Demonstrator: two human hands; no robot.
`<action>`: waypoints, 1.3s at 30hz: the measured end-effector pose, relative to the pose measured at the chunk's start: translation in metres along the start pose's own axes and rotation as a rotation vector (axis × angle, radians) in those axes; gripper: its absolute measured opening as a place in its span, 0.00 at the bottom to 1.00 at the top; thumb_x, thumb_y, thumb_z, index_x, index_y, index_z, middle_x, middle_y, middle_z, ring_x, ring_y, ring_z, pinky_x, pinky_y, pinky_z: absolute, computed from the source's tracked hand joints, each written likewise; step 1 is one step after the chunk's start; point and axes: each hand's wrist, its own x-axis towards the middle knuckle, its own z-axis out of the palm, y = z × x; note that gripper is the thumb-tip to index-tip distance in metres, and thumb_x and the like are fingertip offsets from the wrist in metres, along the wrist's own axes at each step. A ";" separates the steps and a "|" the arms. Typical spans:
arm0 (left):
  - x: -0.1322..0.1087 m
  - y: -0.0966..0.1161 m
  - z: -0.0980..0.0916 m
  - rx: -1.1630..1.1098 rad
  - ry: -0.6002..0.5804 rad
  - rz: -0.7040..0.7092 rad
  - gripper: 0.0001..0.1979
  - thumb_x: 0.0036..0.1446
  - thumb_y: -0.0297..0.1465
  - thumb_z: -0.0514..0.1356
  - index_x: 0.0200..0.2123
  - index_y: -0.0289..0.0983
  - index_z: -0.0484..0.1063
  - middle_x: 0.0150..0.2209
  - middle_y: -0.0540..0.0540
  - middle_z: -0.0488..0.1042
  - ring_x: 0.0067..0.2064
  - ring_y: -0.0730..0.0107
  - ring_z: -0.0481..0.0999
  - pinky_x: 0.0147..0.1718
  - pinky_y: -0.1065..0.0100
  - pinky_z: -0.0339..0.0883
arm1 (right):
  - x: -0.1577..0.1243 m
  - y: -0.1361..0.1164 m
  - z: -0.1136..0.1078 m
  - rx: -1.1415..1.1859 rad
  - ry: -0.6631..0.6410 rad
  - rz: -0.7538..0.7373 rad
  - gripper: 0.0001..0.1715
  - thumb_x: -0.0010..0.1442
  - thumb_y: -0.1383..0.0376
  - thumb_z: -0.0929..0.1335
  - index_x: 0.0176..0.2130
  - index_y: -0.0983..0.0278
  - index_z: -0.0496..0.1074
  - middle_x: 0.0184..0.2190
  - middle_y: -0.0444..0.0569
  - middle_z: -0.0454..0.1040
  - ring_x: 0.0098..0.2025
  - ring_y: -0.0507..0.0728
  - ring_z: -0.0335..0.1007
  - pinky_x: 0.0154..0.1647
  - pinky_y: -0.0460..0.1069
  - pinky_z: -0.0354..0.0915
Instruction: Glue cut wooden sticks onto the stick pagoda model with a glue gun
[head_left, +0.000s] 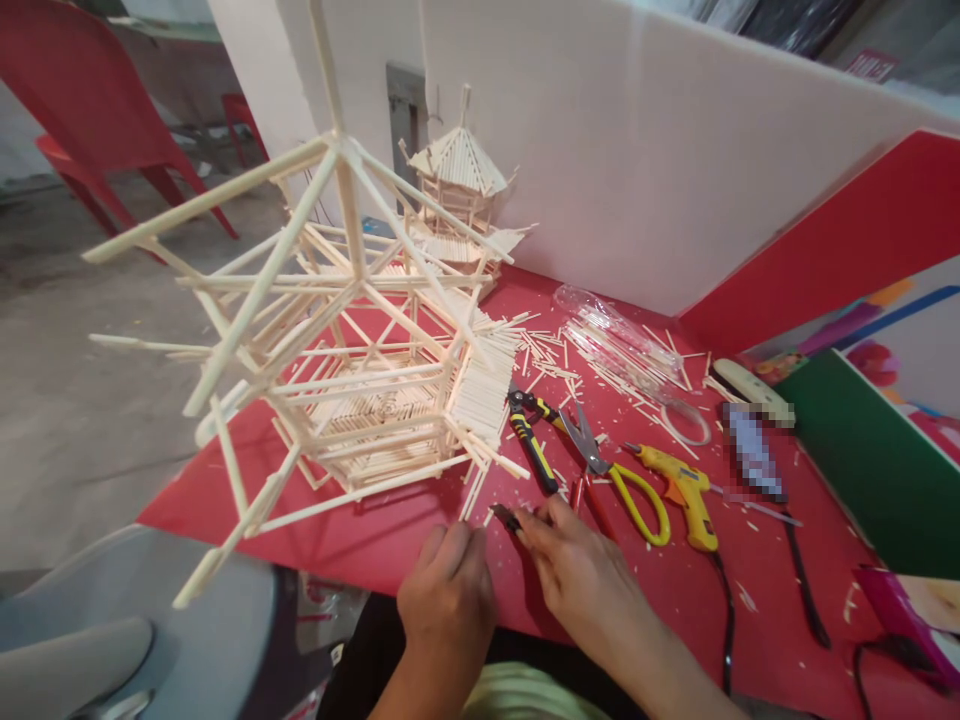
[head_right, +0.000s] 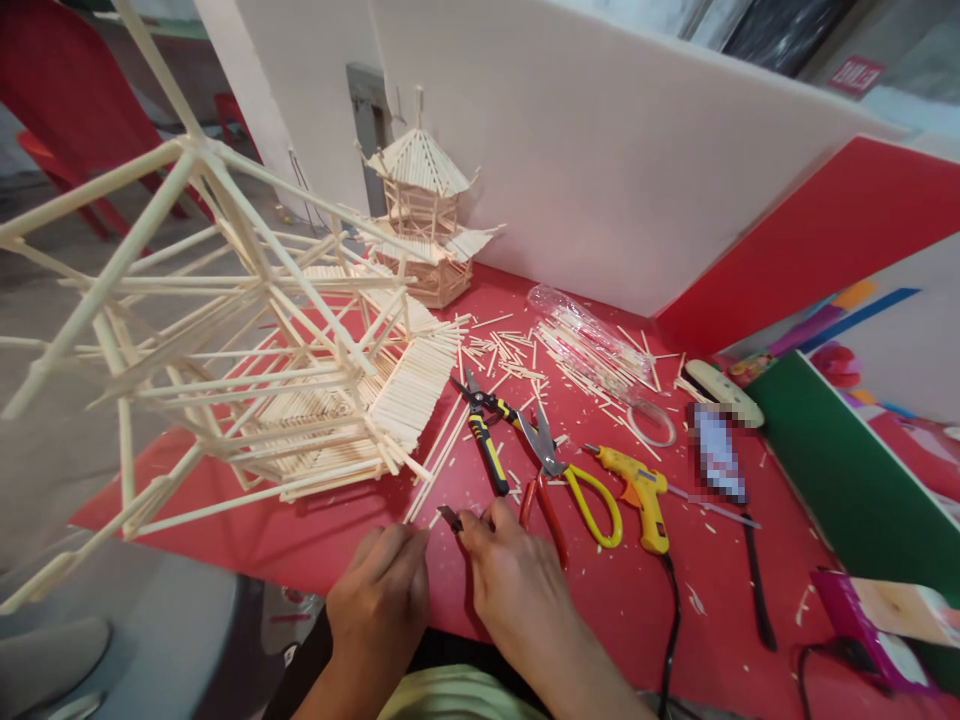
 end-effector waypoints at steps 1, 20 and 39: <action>0.000 0.000 -0.001 -0.003 -0.010 -0.005 0.11 0.60 0.21 0.53 0.32 0.38 0.73 0.31 0.45 0.74 0.32 0.63 0.72 0.30 0.64 0.67 | 0.000 0.001 0.001 0.012 -0.001 -0.001 0.23 0.66 0.70 0.60 0.57 0.58 0.70 0.40 0.50 0.71 0.36 0.56 0.74 0.33 0.48 0.66; -0.006 -0.008 0.002 -0.029 -0.052 0.005 0.12 0.56 0.20 0.54 0.39 0.38 0.73 0.35 0.44 0.77 0.34 0.61 0.75 0.28 0.64 0.70 | 0.002 -0.001 0.003 -0.194 -0.044 -0.011 0.29 0.62 0.72 0.62 0.60 0.58 0.67 0.45 0.53 0.73 0.30 0.56 0.76 0.26 0.48 0.64; -0.002 -0.004 0.001 -0.029 -0.051 -0.014 0.11 0.57 0.20 0.54 0.33 0.39 0.74 0.31 0.46 0.75 0.32 0.63 0.73 0.29 0.65 0.67 | 0.007 -0.001 -0.001 0.060 0.014 0.013 0.19 0.67 0.68 0.60 0.52 0.59 0.73 0.37 0.48 0.72 0.33 0.54 0.74 0.31 0.46 0.61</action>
